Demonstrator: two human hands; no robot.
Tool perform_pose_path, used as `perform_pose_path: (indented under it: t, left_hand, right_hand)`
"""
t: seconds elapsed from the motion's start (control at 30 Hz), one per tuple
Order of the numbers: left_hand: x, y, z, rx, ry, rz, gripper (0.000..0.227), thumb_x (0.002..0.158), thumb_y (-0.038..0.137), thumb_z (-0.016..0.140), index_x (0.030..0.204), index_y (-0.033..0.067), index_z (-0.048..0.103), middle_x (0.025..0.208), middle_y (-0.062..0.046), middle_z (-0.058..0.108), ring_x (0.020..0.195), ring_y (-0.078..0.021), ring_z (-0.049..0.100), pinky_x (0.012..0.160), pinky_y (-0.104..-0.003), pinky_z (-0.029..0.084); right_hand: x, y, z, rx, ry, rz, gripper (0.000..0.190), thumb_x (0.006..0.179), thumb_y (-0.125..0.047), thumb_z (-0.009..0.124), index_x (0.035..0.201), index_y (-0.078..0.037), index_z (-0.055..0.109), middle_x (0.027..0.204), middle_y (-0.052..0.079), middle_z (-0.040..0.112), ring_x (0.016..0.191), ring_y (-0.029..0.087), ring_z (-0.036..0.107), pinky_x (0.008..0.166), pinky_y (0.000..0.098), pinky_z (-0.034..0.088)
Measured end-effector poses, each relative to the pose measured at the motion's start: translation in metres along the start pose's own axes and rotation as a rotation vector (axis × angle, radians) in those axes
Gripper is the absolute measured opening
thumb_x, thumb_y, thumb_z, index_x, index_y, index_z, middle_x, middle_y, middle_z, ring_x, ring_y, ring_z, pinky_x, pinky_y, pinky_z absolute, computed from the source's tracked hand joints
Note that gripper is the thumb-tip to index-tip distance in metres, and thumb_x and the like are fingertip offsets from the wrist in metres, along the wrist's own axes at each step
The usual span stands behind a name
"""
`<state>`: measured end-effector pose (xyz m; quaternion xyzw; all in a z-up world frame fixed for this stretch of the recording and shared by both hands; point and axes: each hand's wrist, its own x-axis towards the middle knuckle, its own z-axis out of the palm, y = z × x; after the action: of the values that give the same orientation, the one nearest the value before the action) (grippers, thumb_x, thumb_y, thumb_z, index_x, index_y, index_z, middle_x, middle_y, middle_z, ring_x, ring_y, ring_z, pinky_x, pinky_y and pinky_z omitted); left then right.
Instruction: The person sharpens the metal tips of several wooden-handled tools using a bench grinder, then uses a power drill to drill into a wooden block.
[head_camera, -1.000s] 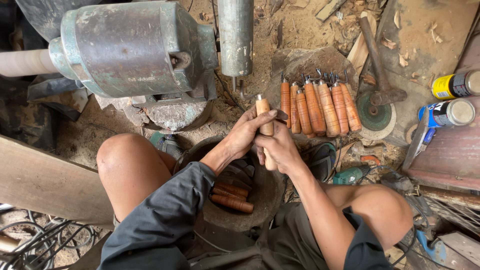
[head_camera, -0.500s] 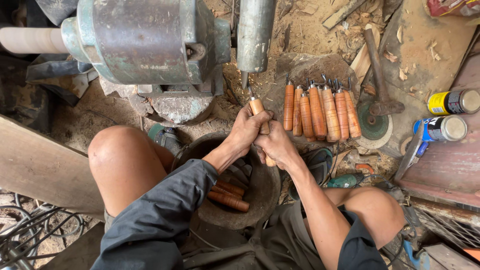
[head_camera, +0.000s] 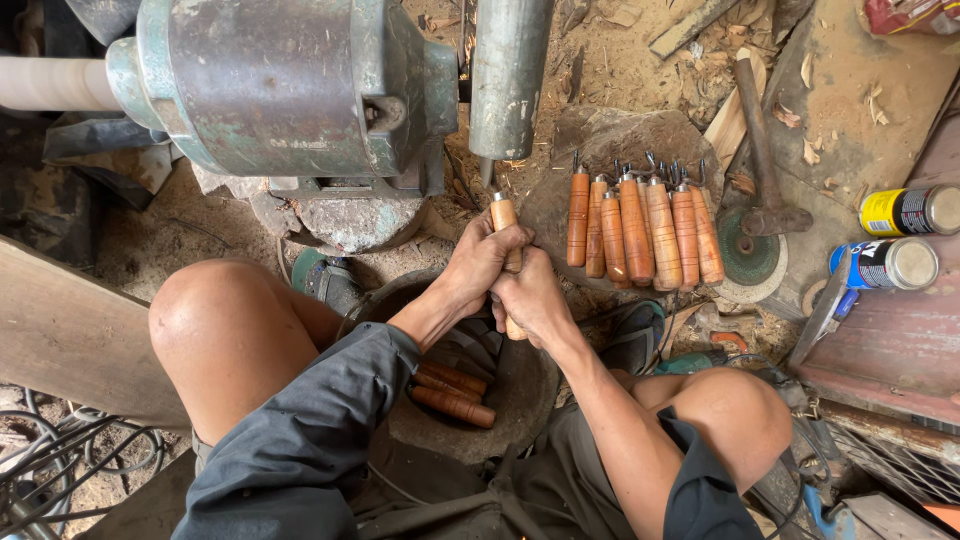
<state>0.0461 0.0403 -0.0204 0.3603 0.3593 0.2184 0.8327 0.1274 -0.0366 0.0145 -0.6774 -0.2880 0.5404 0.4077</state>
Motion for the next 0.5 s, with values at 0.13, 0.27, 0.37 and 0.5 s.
perform_pose_path:
  t: [0.13, 0.27, 0.37, 0.5]
  left_hand:
    - [0.001, 0.008, -0.004, 0.02, 0.014, -0.03, 0.02, 0.092, 0.013, 0.064, 0.105, 0.0012, 0.055, 0.08, -0.008, 0.061, 0.069, -0.015, 0.06, 0.061, -0.033, 0.057]
    - [0.003, 0.013, -0.007, 0.018, 0.007, -0.055, 0.021, 0.092, 0.013, 0.065, 0.105, 0.001, 0.054, 0.08, -0.009, 0.061, 0.068, -0.0165, 0.059, 0.06, -0.035, 0.054]
    - [0.004, 0.01, -0.01, 0.022, 0.021, -0.081, 0.021, 0.091, 0.014, 0.064, 0.105, 0.0006, 0.054, 0.08, -0.01, 0.061, 0.067, -0.0178, 0.059, 0.058, -0.037, 0.053]
    - [0.004, 0.001, -0.009, 0.021, 0.0, -0.032, 0.023, 0.094, 0.014, 0.065, 0.108, -0.0019, 0.055, 0.085, -0.01, 0.061, 0.073, -0.0167, 0.059, 0.064, -0.034, 0.055]
  right_hand:
    - [0.003, -0.001, 0.008, 0.058, 0.03, 0.021, 0.006, 0.088, 0.002, 0.058, 0.082, 0.004, 0.06, 0.056, 0.007, 0.057, 0.034, 0.015, 0.054, 0.029, 0.0302, 0.046]
    - [0.006, -0.001, 0.012, 0.084, 0.042, 0.013, 0.007, 0.086, 0.002, 0.059, 0.08, 0.004, 0.059, 0.057, 0.008, 0.058, 0.034, 0.015, 0.055, 0.028, 0.0309, 0.046]
    - [0.007, -0.001, 0.014, 0.095, 0.052, -0.001, 0.009, 0.088, 0.0, 0.06, 0.079, 0.004, 0.06, 0.056, 0.009, 0.058, 0.034, 0.016, 0.055, 0.028, 0.031, 0.045]
    - [0.002, 0.002, 0.012, 0.089, 0.047, 0.02, 0.01, 0.087, 0.002, 0.059, 0.078, 0.004, 0.058, 0.055, 0.007, 0.057, 0.035, 0.016, 0.054, 0.029, 0.0315, 0.045]
